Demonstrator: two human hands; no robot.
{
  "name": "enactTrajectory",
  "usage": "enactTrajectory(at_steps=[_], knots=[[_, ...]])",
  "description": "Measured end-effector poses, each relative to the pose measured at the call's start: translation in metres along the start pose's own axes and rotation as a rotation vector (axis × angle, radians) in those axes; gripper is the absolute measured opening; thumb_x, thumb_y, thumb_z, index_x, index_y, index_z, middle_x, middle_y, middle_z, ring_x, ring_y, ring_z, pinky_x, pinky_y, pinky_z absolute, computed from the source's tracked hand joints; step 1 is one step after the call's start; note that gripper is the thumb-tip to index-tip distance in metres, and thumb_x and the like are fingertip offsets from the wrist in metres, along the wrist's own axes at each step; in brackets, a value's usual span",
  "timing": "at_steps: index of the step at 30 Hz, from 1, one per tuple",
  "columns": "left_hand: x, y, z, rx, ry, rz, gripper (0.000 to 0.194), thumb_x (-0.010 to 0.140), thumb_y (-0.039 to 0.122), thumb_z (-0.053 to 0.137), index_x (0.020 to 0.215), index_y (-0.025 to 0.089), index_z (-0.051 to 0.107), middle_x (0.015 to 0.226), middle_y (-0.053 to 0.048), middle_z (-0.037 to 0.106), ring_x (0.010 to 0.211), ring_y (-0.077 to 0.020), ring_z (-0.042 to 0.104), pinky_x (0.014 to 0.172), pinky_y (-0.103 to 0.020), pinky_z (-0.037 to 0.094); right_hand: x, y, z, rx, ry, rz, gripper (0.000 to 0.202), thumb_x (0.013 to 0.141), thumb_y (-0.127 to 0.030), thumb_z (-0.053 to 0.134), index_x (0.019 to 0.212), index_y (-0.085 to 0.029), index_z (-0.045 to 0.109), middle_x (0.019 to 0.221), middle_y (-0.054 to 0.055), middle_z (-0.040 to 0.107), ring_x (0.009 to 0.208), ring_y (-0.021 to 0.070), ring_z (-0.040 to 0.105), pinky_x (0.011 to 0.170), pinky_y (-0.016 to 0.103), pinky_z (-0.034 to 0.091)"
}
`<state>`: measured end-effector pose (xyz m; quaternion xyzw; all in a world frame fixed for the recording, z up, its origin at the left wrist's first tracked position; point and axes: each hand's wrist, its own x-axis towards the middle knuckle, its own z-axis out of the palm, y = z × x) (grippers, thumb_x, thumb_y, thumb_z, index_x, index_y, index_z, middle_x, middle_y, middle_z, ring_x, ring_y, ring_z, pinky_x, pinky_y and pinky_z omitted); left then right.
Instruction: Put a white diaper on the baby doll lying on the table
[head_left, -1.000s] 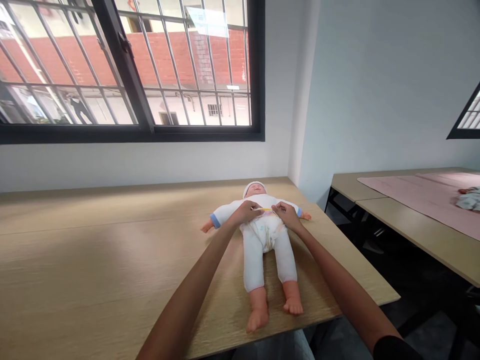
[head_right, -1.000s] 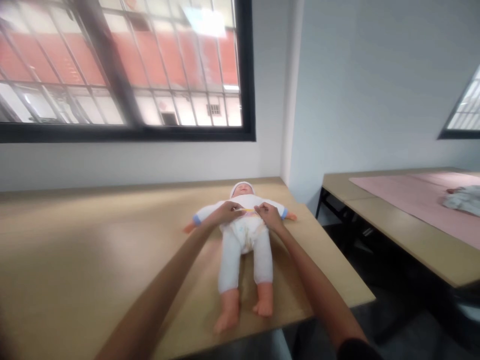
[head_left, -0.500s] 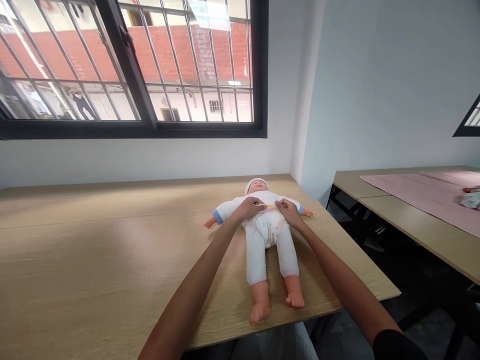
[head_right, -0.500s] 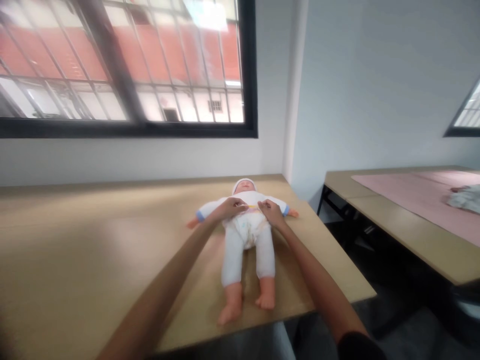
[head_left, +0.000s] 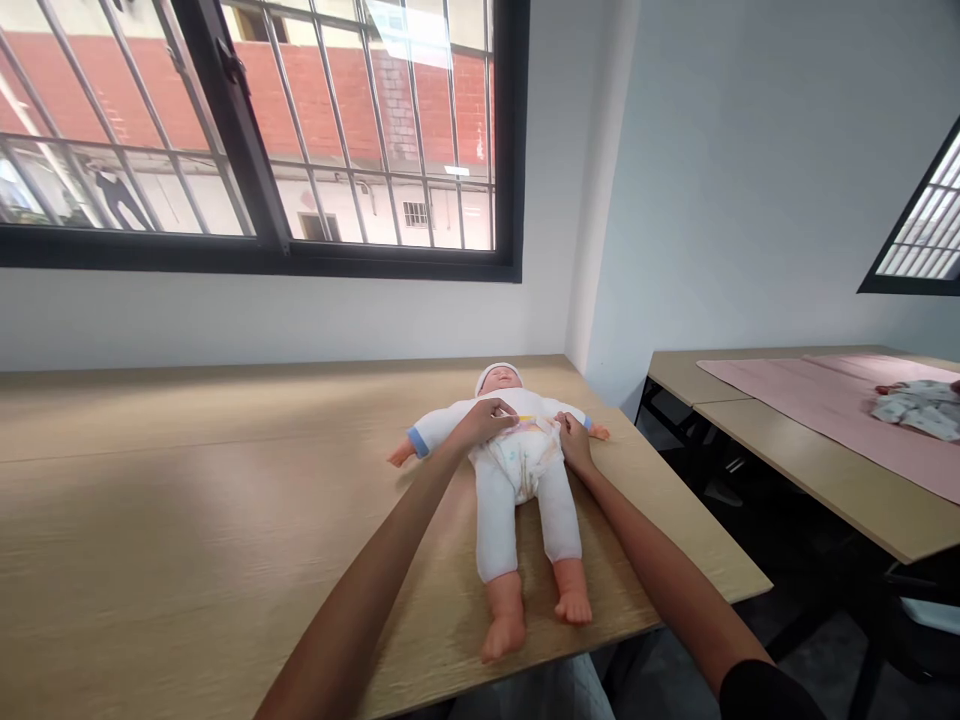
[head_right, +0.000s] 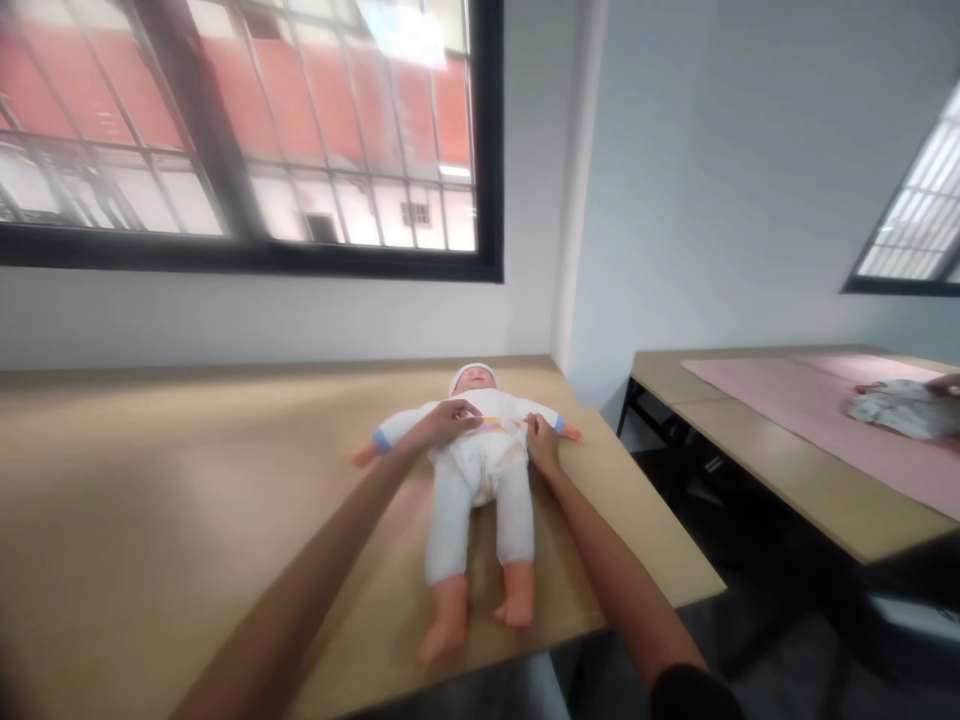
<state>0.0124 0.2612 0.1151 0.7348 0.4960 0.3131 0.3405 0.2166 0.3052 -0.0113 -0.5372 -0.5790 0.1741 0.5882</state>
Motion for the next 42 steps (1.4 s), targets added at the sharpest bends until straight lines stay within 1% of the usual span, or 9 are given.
enactTrajectory(at_steps=[4,7,11,15,19,27,34,39,42], knots=[[0.0,-0.001,-0.001,0.007,-0.017,0.003,0.025,0.066,0.038,0.062,0.078,0.015,0.064,0.066,0.001,0.056,0.057,-0.0102,0.049,0.053,-0.021,0.035,-0.001,0.002,0.001,0.004,-0.045,-0.015,0.033,0.083,-0.043,0.041,0.058,-0.022,0.04,0.055,-0.001,0.052,0.059,0.0171,0.047,0.061,0.028,0.038],[0.001,-0.003,-0.002,0.008,-0.02,0.007,0.024,0.066,0.037,0.062,0.078,0.016,0.064,0.066,0.001,0.057,0.057,-0.01,0.049,0.051,-0.021,0.034,0.0,0.005,0.001,0.026,-0.072,-0.019,0.029,0.081,-0.04,0.044,0.059,-0.021,0.044,0.06,0.001,0.058,0.062,0.0178,0.051,0.063,0.029,0.041],[0.004,-0.007,-0.002,-0.002,-0.024,0.024,0.024,0.066,0.038,0.063,0.077,0.016,0.064,0.065,0.001,0.058,0.058,-0.0111,0.05,0.049,-0.021,0.035,0.001,0.009,0.001,0.071,-0.118,-0.012,0.014,0.074,-0.033,0.051,0.075,-0.019,0.056,0.077,0.005,0.068,0.071,0.0198,0.061,0.067,0.03,0.047],[0.011,-0.014,0.0,-0.033,-0.016,0.03,0.031,0.063,0.044,0.069,0.077,0.017,0.063,0.061,0.001,0.056,0.057,-0.0124,0.052,0.049,-0.022,0.037,0.0,0.01,-0.001,0.096,-0.134,0.002,0.026,0.07,-0.028,0.055,0.094,-0.018,0.056,0.08,0.006,0.069,0.071,0.0201,0.065,0.063,0.029,0.049],[0.017,-0.022,0.003,-0.061,-0.01,0.029,0.035,0.061,0.048,0.072,0.076,0.018,0.062,0.054,0.002,0.052,0.055,-0.0129,0.051,0.05,-0.023,0.039,-0.002,0.008,-0.003,0.112,-0.184,-0.023,0.032,0.068,-0.022,0.053,0.1,-0.02,0.057,0.076,0.002,0.069,0.068,0.0187,0.065,0.063,0.028,0.05],[0.019,-0.029,0.002,-0.076,-0.026,0.048,0.033,0.062,0.048,0.071,0.075,0.019,0.061,0.05,0.003,0.049,0.055,-0.0131,0.049,0.051,-0.023,0.04,0.001,0.011,-0.001,0.11,-0.213,-0.062,0.029,0.07,-0.025,0.054,0.098,-0.02,0.061,0.084,0.004,0.071,0.075,0.0204,0.066,0.07,0.032,0.052],[0.016,-0.023,0.001,-0.043,-0.057,0.041,0.037,0.067,0.051,0.07,0.076,0.016,0.062,0.054,0.002,0.053,0.059,-0.0137,0.053,0.052,-0.023,0.04,0.0,0.008,0.0,0.072,-0.223,-0.094,0.024,0.069,-0.022,0.052,0.089,-0.019,0.066,0.088,0.004,0.072,0.075,0.0201,0.064,0.068,0.029,0.05],[0.012,-0.017,-0.001,-0.022,-0.055,0.023,0.034,0.081,0.048,0.061,0.083,0.014,0.061,0.066,0.002,0.057,0.056,-0.0089,0.051,0.053,-0.023,0.043,-0.002,0.001,-0.004,-0.016,-0.19,-0.106,0.013,0.069,-0.021,0.05,0.074,-0.019,0.062,0.071,0.001,0.067,0.064,0.0176,0.057,0.058,0.025,0.042],[0.012,-0.016,-0.002,-0.023,-0.045,0.006,0.033,0.074,0.048,0.067,0.08,0.016,0.062,0.062,0.002,0.056,0.056,-0.0107,0.052,0.049,-0.023,0.04,-0.003,-0.003,-0.006,-0.08,-0.17,-0.116,0.012,0.07,-0.018,0.046,0.063,-0.019,0.056,0.058,0.0,0.058,0.056,0.0156,0.046,0.054,0.026,0.034]])
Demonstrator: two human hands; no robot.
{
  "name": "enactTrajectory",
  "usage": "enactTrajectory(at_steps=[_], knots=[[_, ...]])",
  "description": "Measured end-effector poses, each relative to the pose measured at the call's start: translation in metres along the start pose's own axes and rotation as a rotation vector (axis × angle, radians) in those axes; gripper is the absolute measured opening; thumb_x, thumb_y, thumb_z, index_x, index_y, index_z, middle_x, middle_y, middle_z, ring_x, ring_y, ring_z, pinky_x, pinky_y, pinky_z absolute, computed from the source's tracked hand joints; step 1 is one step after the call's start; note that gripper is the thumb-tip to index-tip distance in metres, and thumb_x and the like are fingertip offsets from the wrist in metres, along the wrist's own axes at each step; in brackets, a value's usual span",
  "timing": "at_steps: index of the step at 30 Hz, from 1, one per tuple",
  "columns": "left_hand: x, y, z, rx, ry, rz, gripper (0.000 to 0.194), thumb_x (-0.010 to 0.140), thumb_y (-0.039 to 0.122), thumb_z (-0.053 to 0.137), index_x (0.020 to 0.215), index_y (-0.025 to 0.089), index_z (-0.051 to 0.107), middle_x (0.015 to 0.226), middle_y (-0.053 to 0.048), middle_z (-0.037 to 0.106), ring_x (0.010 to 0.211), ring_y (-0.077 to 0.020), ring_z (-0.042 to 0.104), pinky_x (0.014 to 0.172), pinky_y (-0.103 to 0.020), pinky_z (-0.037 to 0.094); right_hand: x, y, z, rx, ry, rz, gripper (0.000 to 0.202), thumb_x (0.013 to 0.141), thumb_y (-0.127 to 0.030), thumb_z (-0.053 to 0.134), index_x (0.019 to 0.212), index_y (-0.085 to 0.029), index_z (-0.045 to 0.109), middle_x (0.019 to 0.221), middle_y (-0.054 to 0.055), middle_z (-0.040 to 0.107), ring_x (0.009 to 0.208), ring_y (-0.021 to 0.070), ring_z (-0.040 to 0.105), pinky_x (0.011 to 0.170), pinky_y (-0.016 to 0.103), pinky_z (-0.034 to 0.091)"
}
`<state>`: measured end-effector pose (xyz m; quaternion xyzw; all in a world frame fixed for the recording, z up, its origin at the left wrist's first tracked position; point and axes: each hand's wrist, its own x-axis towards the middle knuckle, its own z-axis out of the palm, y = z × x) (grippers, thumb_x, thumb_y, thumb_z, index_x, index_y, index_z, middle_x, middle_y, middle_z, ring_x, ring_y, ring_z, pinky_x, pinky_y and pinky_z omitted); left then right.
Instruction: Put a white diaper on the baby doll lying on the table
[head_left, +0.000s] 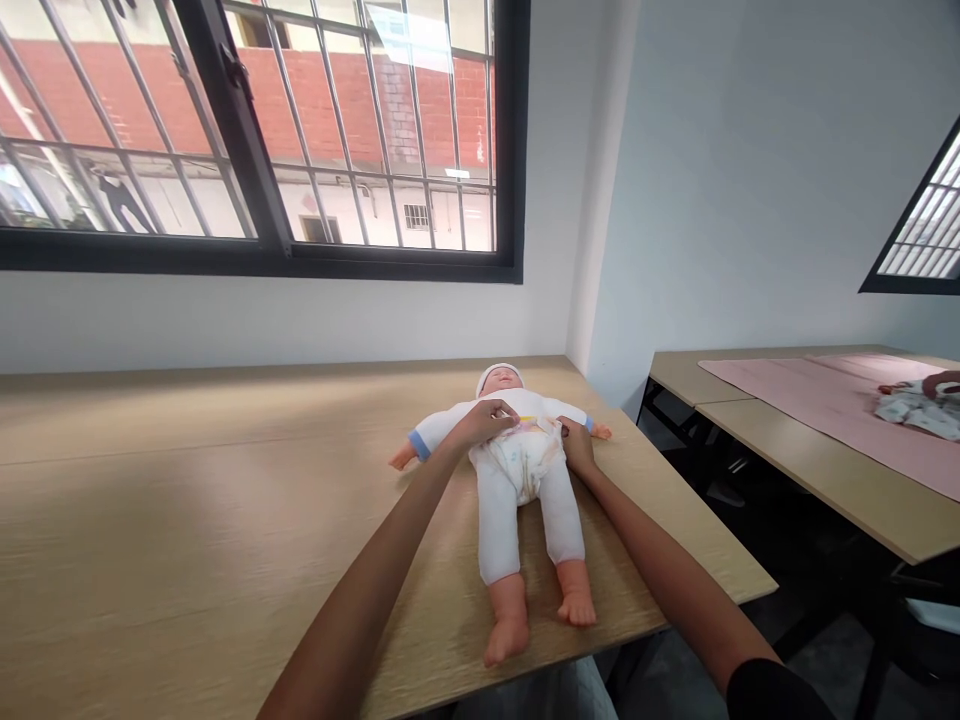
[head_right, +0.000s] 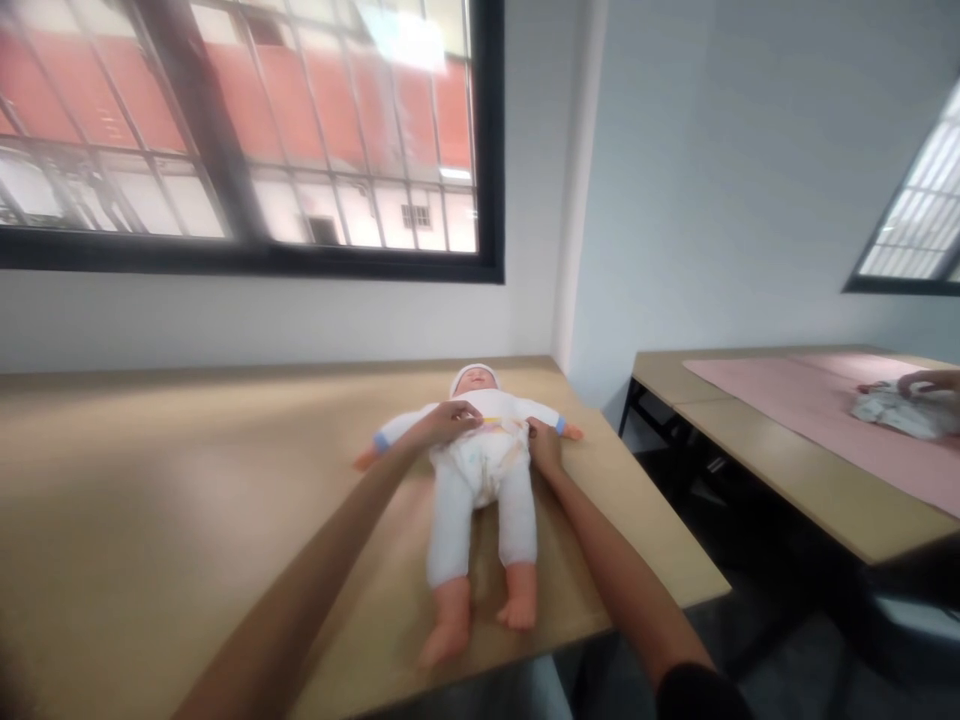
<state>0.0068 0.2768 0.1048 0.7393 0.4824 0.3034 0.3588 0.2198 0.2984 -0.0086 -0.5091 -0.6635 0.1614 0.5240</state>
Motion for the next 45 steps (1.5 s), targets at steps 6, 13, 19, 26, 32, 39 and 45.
enactTrajectory(at_steps=[6,13,19,26,32,39,45], knots=[[0.001,0.001,0.0,0.0,0.007,-0.015,0.036,0.06,0.049,0.073,0.076,0.017,0.064,0.058,0.002,0.054,0.056,-0.0126,0.051,0.048,-0.023,0.038,-0.002,-0.008,-0.003,-0.048,-0.047,-0.039,0.017,0.074,-0.015,0.045,0.079,-0.018,0.061,0.072,0.003,0.064,0.061,0.0164,0.047,0.057,0.027,0.035],[-0.003,0.008,-0.001,0.025,0.0,-0.022,0.03,0.063,0.044,0.071,0.075,0.017,0.064,0.06,0.002,0.054,0.055,-0.0118,0.049,0.048,-0.023,0.037,-0.002,-0.007,-0.002,-0.108,-0.022,-0.033,0.02,0.074,-0.018,0.046,0.087,-0.017,0.061,0.076,0.004,0.065,0.065,0.018,0.053,0.06,0.026,0.036],[-0.016,0.022,-0.006,0.064,-0.024,-0.02,0.026,0.067,0.041,0.067,0.079,0.018,0.064,0.068,0.001,0.058,0.06,-0.0118,0.052,0.051,-0.022,0.038,0.0,-0.007,-0.002,-0.145,-0.036,-0.083,0.022,0.072,-0.012,0.045,0.083,-0.018,0.062,0.08,0.004,0.065,0.069,0.0181,0.052,0.066,0.028,0.04],[-0.021,0.026,-0.007,0.105,-0.03,-0.027,0.023,0.069,0.039,0.063,0.079,0.018,0.063,0.074,-0.001,0.061,0.065,-0.0134,0.054,0.055,-0.022,0.038,-0.001,-0.005,-0.001,-0.207,-0.065,-0.106,0.011,0.077,-0.015,0.047,0.071,-0.019,0.056,0.078,0.004,0.061,0.075,0.0191,0.051,0.069,0.028,0.04],[-0.02,0.025,-0.007,0.101,-0.025,-0.016,0.023,0.069,0.039,0.063,0.078,0.018,0.064,0.075,-0.001,0.061,0.067,-0.0138,0.054,0.054,-0.022,0.037,0.0,-0.005,0.0,-0.263,-0.09,-0.112,0.009,0.08,-0.016,0.05,0.074,-0.019,0.055,0.082,0.006,0.061,0.08,0.0194,0.052,0.072,0.028,0.039],[-0.015,0.022,-0.006,0.086,-0.018,-0.021,0.024,0.067,0.039,0.065,0.079,0.017,0.063,0.072,0.0,0.06,0.065,-0.0134,0.054,0.053,-0.022,0.039,-0.003,-0.009,-0.002,-0.299,-0.096,-0.121,0.006,0.081,-0.015,0.053,0.077,-0.018,0.056,0.082,0.007,0.061,0.078,0.0197,0.052,0.069,0.028,0.037],[-0.013,0.019,-0.008,0.071,-0.019,-0.008,0.028,0.065,0.042,0.067,0.08,0.018,0.064,0.074,0.0,0.06,0.067,-0.0141,0.056,0.056,-0.022,0.041,0.0,0.002,0.002,-0.313,-0.089,-0.112,0.012,0.083,-0.015,0.05,0.085,-0.019,0.061,0.085,0.006,0.061,0.079,0.0193,0.054,0.067,0.027,0.038]])
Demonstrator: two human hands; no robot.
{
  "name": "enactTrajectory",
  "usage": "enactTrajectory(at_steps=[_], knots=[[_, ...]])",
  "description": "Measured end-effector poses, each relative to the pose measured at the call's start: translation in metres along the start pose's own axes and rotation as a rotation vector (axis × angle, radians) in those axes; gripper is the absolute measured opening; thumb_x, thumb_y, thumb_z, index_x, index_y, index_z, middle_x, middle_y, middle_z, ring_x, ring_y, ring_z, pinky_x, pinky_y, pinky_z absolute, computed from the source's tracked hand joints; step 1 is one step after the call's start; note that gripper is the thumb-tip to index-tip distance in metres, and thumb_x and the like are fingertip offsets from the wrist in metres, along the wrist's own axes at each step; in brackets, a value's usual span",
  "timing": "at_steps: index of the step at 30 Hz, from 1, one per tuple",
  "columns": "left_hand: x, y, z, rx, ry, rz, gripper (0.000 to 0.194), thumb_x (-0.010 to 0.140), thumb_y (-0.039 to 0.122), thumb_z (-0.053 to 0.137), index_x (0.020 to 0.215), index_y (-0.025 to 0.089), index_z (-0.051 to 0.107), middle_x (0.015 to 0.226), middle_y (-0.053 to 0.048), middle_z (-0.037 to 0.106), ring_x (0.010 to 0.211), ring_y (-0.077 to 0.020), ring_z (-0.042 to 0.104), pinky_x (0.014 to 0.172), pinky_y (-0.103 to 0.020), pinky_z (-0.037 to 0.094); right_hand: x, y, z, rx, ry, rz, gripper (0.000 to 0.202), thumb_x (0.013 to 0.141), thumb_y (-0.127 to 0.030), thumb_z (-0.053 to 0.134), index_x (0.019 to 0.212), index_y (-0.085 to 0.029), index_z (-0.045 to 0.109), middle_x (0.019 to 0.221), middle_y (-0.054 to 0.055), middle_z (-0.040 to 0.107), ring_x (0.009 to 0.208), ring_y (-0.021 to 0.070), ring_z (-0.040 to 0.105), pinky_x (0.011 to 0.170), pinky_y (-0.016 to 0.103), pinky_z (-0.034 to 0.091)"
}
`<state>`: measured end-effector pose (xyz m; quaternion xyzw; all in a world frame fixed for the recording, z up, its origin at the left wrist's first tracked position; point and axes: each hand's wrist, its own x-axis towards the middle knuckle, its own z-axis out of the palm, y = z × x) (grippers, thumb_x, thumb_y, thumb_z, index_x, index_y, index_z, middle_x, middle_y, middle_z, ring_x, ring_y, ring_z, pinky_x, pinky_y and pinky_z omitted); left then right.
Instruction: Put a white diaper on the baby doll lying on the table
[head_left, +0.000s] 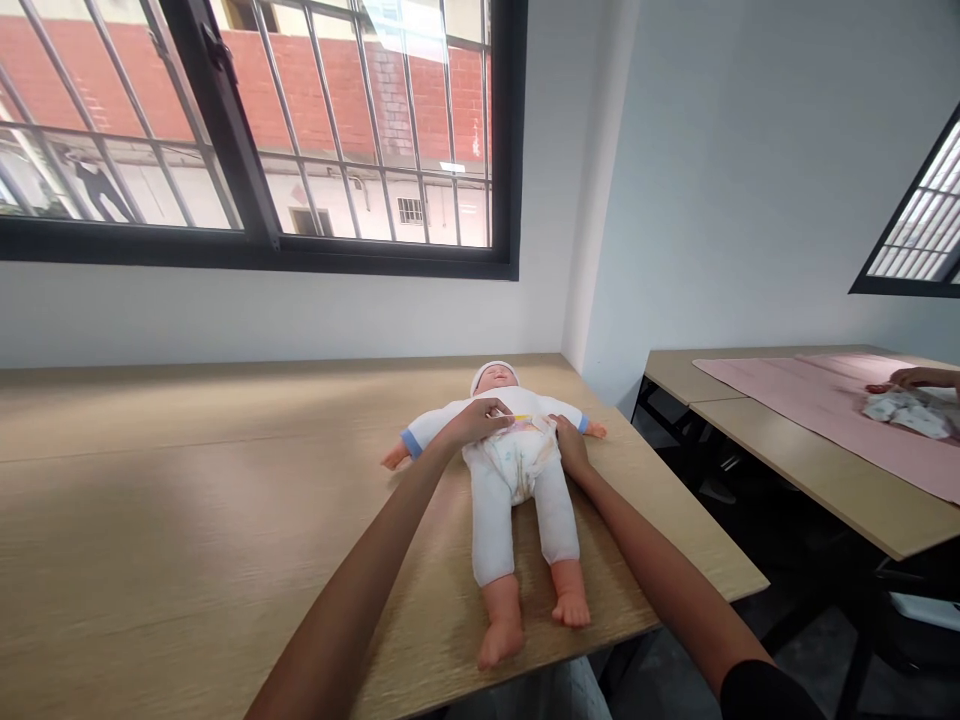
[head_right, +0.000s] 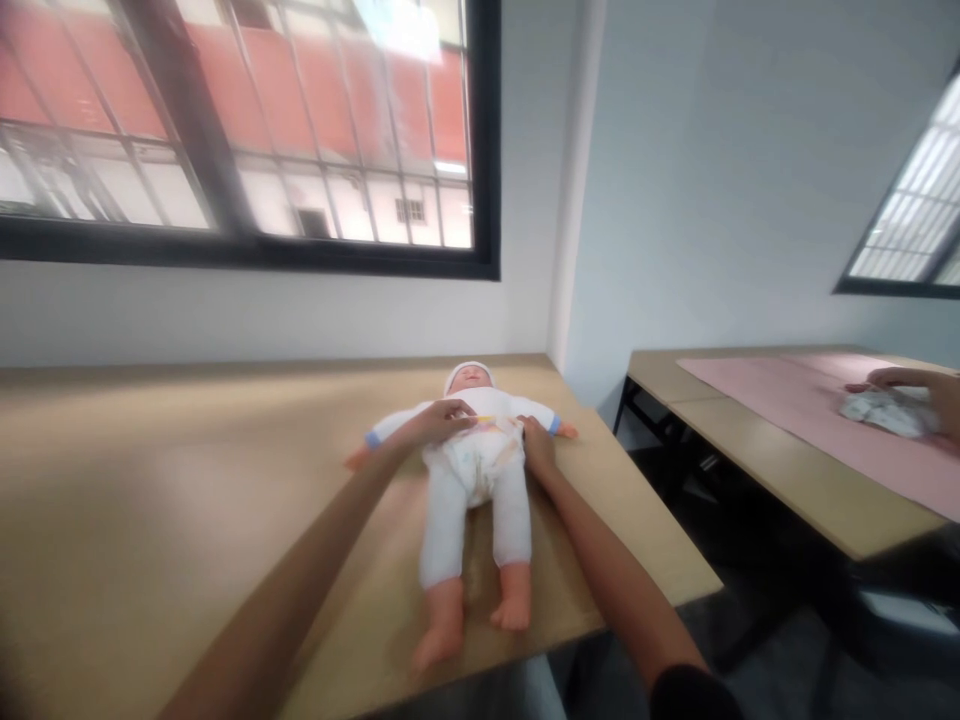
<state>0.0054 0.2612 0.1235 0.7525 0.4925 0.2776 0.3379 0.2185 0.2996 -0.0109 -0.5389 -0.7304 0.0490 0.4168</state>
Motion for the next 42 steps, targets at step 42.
enactTrajectory(at_steps=[42], knots=[[-0.002,-0.002,0.0,0.033,-0.043,0.068,0.027,0.068,0.044,0.063,0.074,0.018,0.061,0.07,0.001,0.057,0.063,-0.0128,0.05,0.055,-0.023,0.037,0.0,-0.007,-0.008,-0.078,-0.07,0.024,0.007,0.084,-0.017,0.05,0.085,-0.018,0.056,0.085,0.005,0.06,0.084,0.0185,0.054,0.075,0.027,0.04]])
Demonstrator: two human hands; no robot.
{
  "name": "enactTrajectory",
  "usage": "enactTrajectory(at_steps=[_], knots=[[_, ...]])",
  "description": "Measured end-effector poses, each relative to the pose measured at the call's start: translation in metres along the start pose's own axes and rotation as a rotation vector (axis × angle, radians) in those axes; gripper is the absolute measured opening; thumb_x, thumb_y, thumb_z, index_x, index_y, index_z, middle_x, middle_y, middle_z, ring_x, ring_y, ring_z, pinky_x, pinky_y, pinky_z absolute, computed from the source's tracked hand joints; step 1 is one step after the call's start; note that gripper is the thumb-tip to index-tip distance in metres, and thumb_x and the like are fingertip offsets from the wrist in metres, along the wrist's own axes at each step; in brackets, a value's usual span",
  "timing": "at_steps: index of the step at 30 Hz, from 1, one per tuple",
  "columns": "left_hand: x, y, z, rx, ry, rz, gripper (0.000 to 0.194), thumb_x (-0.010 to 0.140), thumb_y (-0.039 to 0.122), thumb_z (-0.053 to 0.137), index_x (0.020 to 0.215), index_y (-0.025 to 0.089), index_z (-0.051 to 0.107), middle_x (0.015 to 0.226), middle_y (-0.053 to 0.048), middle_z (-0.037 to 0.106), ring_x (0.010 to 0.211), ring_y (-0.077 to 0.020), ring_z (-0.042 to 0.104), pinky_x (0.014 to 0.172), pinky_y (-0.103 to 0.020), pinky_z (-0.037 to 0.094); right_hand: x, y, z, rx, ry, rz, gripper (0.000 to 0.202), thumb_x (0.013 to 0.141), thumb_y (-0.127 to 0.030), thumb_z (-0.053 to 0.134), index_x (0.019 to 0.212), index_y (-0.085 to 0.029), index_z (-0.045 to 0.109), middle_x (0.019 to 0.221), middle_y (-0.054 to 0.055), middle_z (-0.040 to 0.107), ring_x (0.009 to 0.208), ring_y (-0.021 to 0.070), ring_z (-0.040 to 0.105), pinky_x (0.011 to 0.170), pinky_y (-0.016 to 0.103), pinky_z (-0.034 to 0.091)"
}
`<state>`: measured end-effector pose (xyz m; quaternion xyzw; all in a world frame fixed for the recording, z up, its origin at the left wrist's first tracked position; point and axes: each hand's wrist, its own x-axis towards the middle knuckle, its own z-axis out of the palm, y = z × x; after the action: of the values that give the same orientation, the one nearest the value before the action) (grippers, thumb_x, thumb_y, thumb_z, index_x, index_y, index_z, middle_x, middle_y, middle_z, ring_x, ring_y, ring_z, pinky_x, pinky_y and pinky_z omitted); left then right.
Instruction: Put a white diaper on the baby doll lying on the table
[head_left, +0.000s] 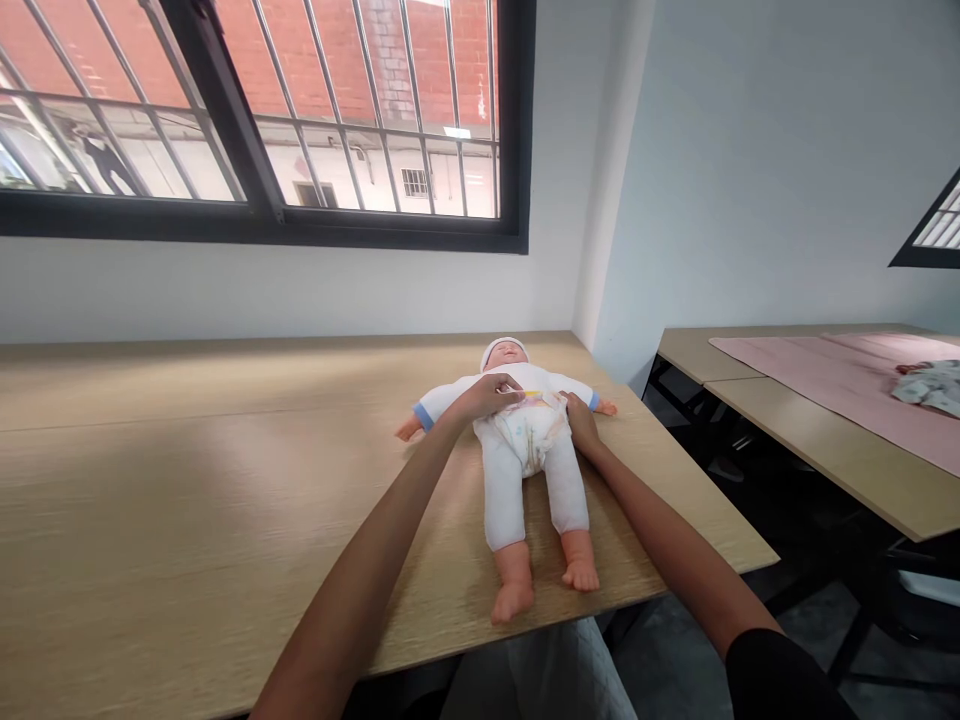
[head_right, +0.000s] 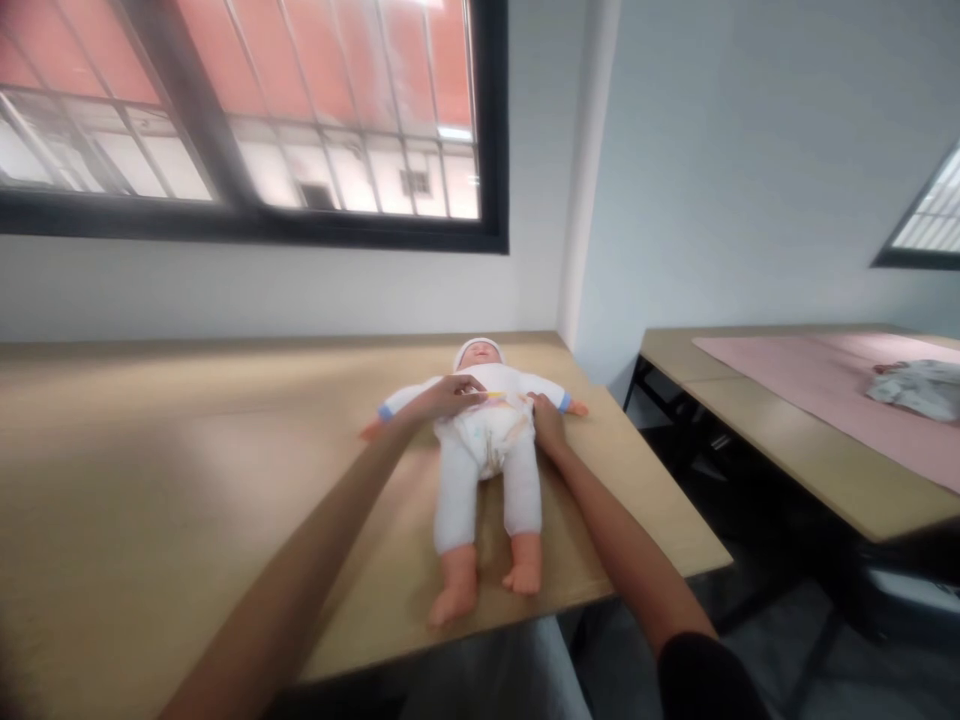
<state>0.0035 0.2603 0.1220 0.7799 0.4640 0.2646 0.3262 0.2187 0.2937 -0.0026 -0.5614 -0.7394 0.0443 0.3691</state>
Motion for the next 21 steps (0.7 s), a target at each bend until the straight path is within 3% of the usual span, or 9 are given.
enactTrajectory(at_steps=[9,21], knots=[[0.0,-0.0018,0.0008,-0.011,0.003,0.008,0.029,0.069,0.045,0.064,0.076,0.017,0.063,0.069,0.0,0.059,0.06,-0.0118,0.051,0.053,-0.023,0.039,-0.0002,0.0007,0.001,-0.004,0.016,-0.015,0.009,0.086,-0.017,0.047,0.084,-0.018,0.056,0.085,0.006,0.06,0.084,0.0188,0.055,0.073,0.027,0.041],[-0.0037,0.0034,-0.001,0.023,0.009,-0.032,0.026,0.069,0.041,0.063,0.084,0.019,0.064,0.079,-0.001,0.063,0.072,-0.0149,0.057,0.058,-0.023,0.042,0.0002,0.0027,0.0031,0.007,0.007,-0.032,0.006,0.084,-0.018,0.052,0.084,-0.017,0.058,0.087,0.006,0.062,0.084,0.0182,0.054,0.073,0.027,0.04]])
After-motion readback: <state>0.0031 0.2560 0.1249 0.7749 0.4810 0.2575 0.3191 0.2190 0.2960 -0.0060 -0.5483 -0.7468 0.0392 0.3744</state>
